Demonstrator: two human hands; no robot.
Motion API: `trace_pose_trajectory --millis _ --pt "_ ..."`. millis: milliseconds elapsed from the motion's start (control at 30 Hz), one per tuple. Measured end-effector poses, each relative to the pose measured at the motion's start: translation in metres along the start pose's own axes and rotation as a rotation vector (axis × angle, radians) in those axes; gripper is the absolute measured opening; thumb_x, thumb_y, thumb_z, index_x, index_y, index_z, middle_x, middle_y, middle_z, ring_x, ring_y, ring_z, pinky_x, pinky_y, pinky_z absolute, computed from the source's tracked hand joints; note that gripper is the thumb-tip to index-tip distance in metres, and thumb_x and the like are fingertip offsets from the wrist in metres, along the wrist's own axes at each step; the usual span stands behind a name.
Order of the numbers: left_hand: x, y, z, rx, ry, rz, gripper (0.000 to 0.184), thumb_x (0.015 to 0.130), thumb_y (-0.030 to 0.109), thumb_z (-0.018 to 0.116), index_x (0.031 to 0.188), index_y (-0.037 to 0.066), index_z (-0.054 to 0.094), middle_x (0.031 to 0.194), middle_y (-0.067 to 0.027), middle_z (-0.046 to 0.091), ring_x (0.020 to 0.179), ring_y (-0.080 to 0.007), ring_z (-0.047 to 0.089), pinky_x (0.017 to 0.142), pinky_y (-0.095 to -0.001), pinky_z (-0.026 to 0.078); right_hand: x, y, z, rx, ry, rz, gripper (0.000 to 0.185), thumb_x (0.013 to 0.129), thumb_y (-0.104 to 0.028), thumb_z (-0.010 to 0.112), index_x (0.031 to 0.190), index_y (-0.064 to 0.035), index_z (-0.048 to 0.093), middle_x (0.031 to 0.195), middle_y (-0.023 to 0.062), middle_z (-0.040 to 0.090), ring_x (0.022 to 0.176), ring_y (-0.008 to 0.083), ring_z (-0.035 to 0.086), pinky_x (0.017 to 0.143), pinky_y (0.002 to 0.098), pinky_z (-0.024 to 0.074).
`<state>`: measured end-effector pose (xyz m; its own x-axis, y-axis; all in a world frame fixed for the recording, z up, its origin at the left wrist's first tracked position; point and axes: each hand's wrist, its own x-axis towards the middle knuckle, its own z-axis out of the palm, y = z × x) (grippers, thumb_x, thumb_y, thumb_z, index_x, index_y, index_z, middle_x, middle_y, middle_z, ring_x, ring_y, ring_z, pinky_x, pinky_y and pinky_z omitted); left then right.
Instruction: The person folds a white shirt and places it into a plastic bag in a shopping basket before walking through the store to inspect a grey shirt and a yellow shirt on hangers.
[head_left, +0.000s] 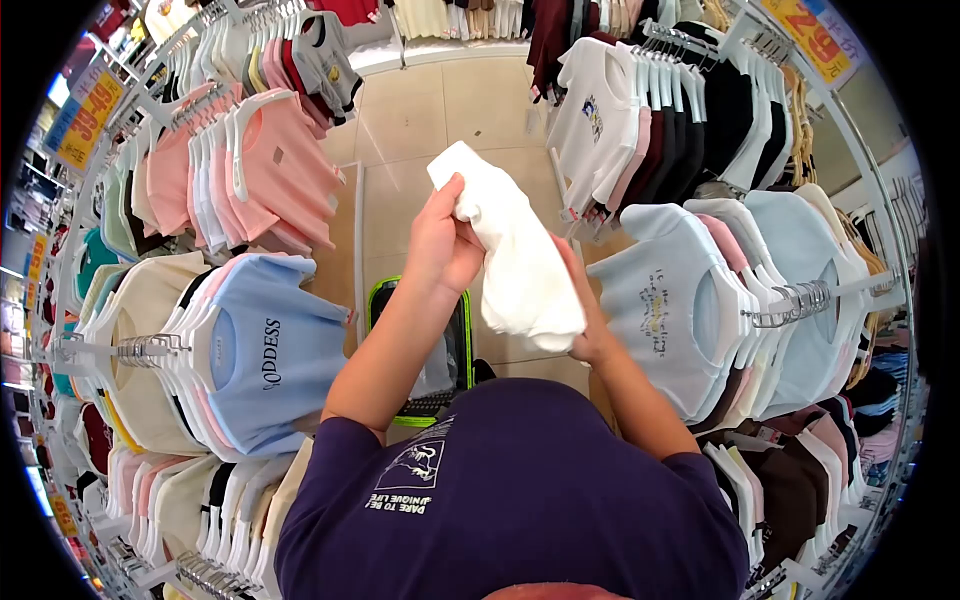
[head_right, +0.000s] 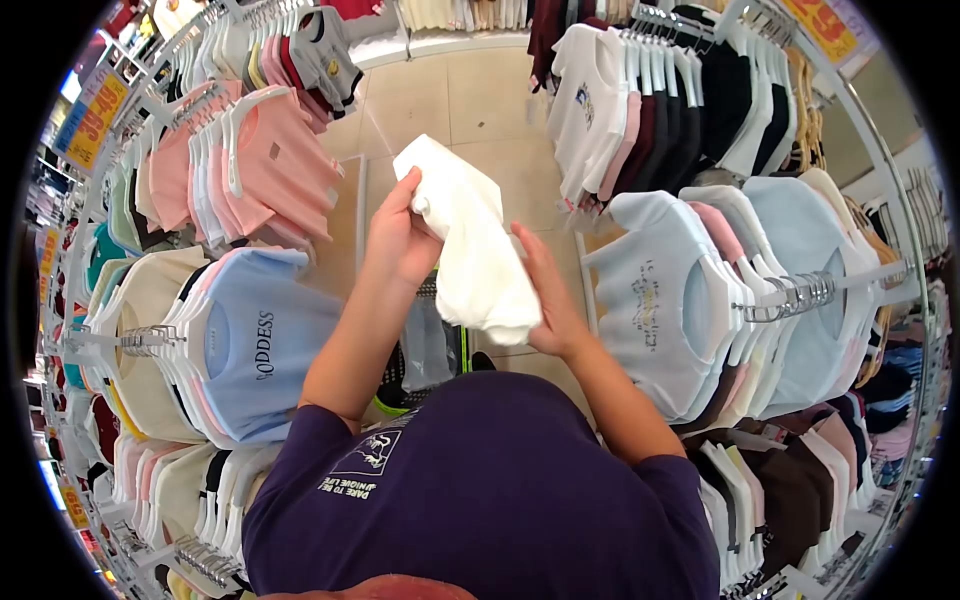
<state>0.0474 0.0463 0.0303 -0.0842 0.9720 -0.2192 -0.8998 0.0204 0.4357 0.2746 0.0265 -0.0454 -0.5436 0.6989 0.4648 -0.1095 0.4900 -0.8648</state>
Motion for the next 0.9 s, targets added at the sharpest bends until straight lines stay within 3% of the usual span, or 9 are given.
trace_pose_trajectory --millis 67,267,433,533,633,667,767,867,900 --pt "-0.003 -0.004 0.009 -0.049 0.043 0.045 0.028 0.107 0.020 0.053 0.127 0.000 0.057 0.121 -0.0122 0.069 0.113 -0.0253 0.067 0.101 -0.0441 0.055 -0.022 0.013 0.000 0.356 0.027 -0.007 0.111 0.084 -0.043 0.084 0.163 -0.0031 0.017 0.165 0.0165 0.026 0.140 0.0283 0.048 0.106 0.0403 0.0491" --pt "-0.023 -0.048 0.031 -0.021 -0.089 0.091 0.031 0.108 0.022 0.050 0.130 0.000 0.051 0.131 -0.0122 0.061 0.121 -0.0240 0.060 0.105 -0.0398 0.051 -0.022 -0.043 -0.022 0.290 0.577 0.180 0.031 0.107 -0.015 0.055 0.133 0.0002 0.061 0.121 0.0048 0.068 0.112 0.0132 0.063 0.095 0.0289 0.0504" --pt "-0.085 -0.085 0.075 0.261 -0.332 0.090 0.052 0.106 0.014 0.053 0.153 0.004 0.035 0.150 -0.0137 0.044 0.138 -0.0248 0.047 0.117 -0.0395 0.038 -0.018 -0.104 -0.087 0.450 0.519 0.216 0.030 0.106 -0.030 0.060 0.117 -0.0038 0.068 0.098 -0.0022 0.069 0.080 0.0032 0.062 0.061 0.0193 0.0469" --pt "-0.121 -0.108 0.086 0.619 -0.525 0.271 0.074 0.097 0.003 0.065 0.160 0.000 0.026 0.156 -0.0111 0.038 0.141 -0.0217 0.043 0.117 -0.0355 0.037 -0.024 -0.144 -0.097 0.504 0.485 0.201 0.034 0.105 -0.035 0.063 0.114 -0.0023 0.069 0.097 -0.0009 0.070 0.082 0.0045 0.065 0.068 0.0224 0.0515" --pt "-0.151 -0.126 0.093 0.964 -0.621 0.316 0.066 0.099 0.003 0.062 0.158 0.000 0.032 0.147 -0.0111 0.051 0.135 -0.0207 0.051 0.113 -0.0355 0.041 -0.034 -0.167 -0.108 0.558 0.381 0.173 0.036 0.104 -0.036 0.065 0.112 -0.0006 0.070 0.099 0.0010 0.072 0.084 0.0062 0.067 0.073 0.0240 0.0544" --pt "-0.144 -0.135 0.086 0.936 -0.587 0.354 0.048 0.097 0.007 0.067 0.142 -0.003 0.053 0.146 -0.0118 0.052 0.128 -0.0174 0.055 0.107 -0.0323 0.046 -0.039 -0.174 -0.111 0.580 0.348 0.158 0.037 0.103 -0.036 0.065 0.112 -0.0002 0.070 0.099 0.0016 0.072 0.085 0.0068 0.068 0.074 0.0245 0.0552" --pt "-0.134 -0.121 0.073 0.749 -0.552 0.213 0.029 0.101 0.009 0.064 0.127 -0.002 0.064 0.126 -0.0092 0.068 0.113 -0.0163 0.065 0.098 -0.0313 0.052 -0.054 -0.205 -0.121 0.620 0.402 0.134 0.038 0.101 -0.037 0.068 0.110 -0.0001 0.070 0.088 -0.0007 0.071 0.070 0.0042 0.064 0.059 0.0223 0.0513" --pt "-0.148 -0.106 0.095 0.699 -0.427 0.231 0.023 0.104 0.014 0.061 0.122 0.000 0.067 0.116 -0.0098 0.073 0.102 -0.0185 0.072 0.088 -0.0324 0.058 -0.072 -0.203 -0.159 0.454 0.390 0.064 0.027 0.098 -0.031 0.074 0.096 -0.0052 0.069 0.057 -0.0088 0.049 0.039 -0.0013 0.032 0.034 0.0222 0.0220" --pt "-0.153 -0.101 0.106 0.733 -0.457 0.215 0.022 0.105 0.013 0.060 0.121 0.001 0.067 0.115 -0.0096 0.074 0.097 -0.0183 0.072 0.083 -0.0315 0.059 -0.081 -0.218 -0.165 0.410 0.407 0.069 0.024 0.097 -0.029 0.075 0.094 -0.0057 0.068 0.057 -0.0087 0.047 0.038 -0.0004 0.031 0.033 0.0227 0.0208"
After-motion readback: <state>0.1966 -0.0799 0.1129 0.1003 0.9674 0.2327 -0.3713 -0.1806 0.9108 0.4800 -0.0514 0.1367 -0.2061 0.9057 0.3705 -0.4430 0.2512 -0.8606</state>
